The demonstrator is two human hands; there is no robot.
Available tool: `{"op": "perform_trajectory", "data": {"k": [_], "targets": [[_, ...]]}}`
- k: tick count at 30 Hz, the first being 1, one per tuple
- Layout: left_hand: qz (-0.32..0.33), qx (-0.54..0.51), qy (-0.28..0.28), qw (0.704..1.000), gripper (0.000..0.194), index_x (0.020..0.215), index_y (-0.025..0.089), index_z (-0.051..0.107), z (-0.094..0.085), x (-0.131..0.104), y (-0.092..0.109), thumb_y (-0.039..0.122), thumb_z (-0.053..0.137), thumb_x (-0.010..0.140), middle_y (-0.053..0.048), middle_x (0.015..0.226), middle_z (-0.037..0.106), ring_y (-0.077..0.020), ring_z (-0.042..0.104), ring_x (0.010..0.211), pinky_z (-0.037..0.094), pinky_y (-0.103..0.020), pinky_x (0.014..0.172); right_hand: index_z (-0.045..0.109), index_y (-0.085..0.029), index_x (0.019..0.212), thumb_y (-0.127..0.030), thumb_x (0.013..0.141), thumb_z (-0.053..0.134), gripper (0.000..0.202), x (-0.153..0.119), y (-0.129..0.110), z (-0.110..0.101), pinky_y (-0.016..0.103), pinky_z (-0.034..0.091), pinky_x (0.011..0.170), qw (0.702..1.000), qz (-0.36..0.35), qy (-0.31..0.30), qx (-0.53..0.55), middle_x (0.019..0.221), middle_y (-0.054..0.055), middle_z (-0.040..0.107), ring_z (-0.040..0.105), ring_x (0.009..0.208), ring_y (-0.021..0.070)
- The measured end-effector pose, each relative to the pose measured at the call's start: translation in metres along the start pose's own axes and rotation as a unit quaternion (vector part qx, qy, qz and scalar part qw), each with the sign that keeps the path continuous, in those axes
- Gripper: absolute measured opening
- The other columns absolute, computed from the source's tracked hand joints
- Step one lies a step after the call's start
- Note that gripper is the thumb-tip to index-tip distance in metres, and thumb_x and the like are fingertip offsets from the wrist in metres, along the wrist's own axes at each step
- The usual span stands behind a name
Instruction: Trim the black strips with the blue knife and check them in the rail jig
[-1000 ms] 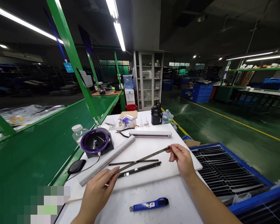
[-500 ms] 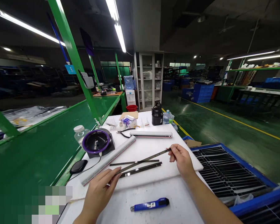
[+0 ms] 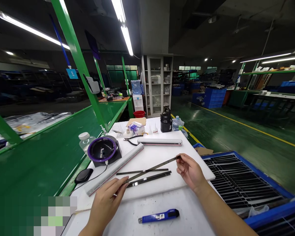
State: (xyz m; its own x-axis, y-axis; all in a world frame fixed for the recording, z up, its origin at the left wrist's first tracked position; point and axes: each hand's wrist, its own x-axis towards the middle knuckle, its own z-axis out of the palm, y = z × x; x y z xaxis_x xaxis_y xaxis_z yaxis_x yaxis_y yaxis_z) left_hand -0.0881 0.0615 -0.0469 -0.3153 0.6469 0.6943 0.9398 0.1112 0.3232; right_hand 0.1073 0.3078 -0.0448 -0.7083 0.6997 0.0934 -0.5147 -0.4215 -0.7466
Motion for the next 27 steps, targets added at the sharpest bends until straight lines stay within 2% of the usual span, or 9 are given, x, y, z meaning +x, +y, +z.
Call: {"op": "perform_trajectory", "data": {"k": [9, 16, 20, 22, 24, 25, 27], "targets": [[-0.001, 0.002, 0.006, 1.0, 0.02, 0.104, 0.02, 0.068, -0.001, -0.002, -0.001, 0.027, 0.054, 0.092, -0.004, 0.08, 0.066, -0.0099, 0.055, 0.058, 0.046, -0.018, 0.05, 0.062, -0.015, 0.081, -0.034, 0.064, 0.083, 0.033, 0.0, 0.001, -0.001, 0.019, 0.034, 0.046, 1.0, -0.002, 0.022, 0.004, 0.074, 0.003, 0.056, 0.038, 0.048, 0.0105], [-0.002, 0.0, 0.005, 1.0, 0.019, 0.103, 0.021, 0.069, -0.001, -0.001, -0.001, 0.028, 0.054, 0.092, -0.003, 0.078, 0.065, -0.0099, 0.054, 0.055, 0.045, -0.019, 0.05, 0.061, -0.015, 0.08, -0.035, 0.067, 0.078, 0.029, 0.0, 0.0, -0.002, 0.021, 0.034, 0.046, 1.0, 0.007, 0.021, 0.002, 0.075, 0.004, 0.056, 0.038, 0.048, 0.0119], [-0.021, -0.023, 0.009, 0.999, 0.02, 0.101, 0.022, 0.07, -0.003, 0.0, 0.0, 0.031, 0.055, 0.091, -0.003, 0.077, 0.065, -0.0102, 0.054, 0.056, 0.045, -0.019, 0.051, 0.063, -0.016, 0.078, -0.03, 0.063, 0.076, 0.025, -0.001, -0.002, -0.002, 0.021, 0.034, 0.046, 1.0, 0.006, 0.015, 0.002, 0.075, 0.005, 0.056, 0.037, 0.048, 0.0118], [-0.058, -0.057, 0.0, 0.997, 0.023, 0.1, 0.023, 0.071, -0.004, 0.004, 0.004, 0.036, 0.056, 0.089, -0.003, 0.075, 0.066, -0.0119, 0.055, 0.058, 0.046, -0.021, 0.053, 0.065, -0.016, 0.079, -0.032, 0.063, 0.074, 0.023, -0.001, -0.003, -0.002, 0.022, 0.035, 0.047, 1.0, 0.001, 0.004, 0.002, 0.077, 0.005, 0.056, 0.036, 0.049, 0.0118], [-0.139, -0.114, -0.035, 0.983, 0.028, 0.096, 0.022, 0.073, -0.004, 0.007, 0.011, 0.044, 0.056, 0.087, -0.002, 0.07, 0.065, -0.0142, 0.056, 0.059, 0.047, -0.023, 0.055, 0.068, -0.017, 0.083, -0.032, 0.065, 0.075, 0.024, -0.002, -0.005, -0.001, 0.021, 0.036, 0.048, 1.0, -0.007, -0.01, -0.004, 0.08, 0.005, 0.056, 0.036, 0.05, 0.0112], [-0.192, -0.153, -0.061, 0.968, 0.032, 0.093, 0.022, 0.073, -0.003, 0.009, 0.015, 0.048, 0.057, 0.086, -0.002, 0.067, 0.063, -0.0149, 0.056, 0.058, 0.047, -0.024, 0.054, 0.07, -0.017, 0.087, -0.032, 0.066, 0.076, 0.026, -0.003, -0.005, 0.0, 0.021, 0.036, 0.048, 1.0, -0.01, -0.018, -0.011, 0.082, 0.005, 0.056, 0.036, 0.051, 0.0108], [-0.289, -0.248, -0.106, 0.918, 0.036, 0.079, 0.02, 0.071, 0.002, 0.01, 0.023, 0.053, 0.059, 0.082, -0.001, 0.059, 0.058, -0.014, 0.051, 0.054, 0.045, -0.025, 0.053, 0.071, -0.018, 0.096, -0.031, 0.068, 0.079, 0.032, -0.004, -0.003, 0.001, 0.02, 0.037, 0.049, 0.999, -0.015, -0.037, -0.034, 0.085, 0.005, 0.056, 0.038, 0.052, 0.0103]]}}
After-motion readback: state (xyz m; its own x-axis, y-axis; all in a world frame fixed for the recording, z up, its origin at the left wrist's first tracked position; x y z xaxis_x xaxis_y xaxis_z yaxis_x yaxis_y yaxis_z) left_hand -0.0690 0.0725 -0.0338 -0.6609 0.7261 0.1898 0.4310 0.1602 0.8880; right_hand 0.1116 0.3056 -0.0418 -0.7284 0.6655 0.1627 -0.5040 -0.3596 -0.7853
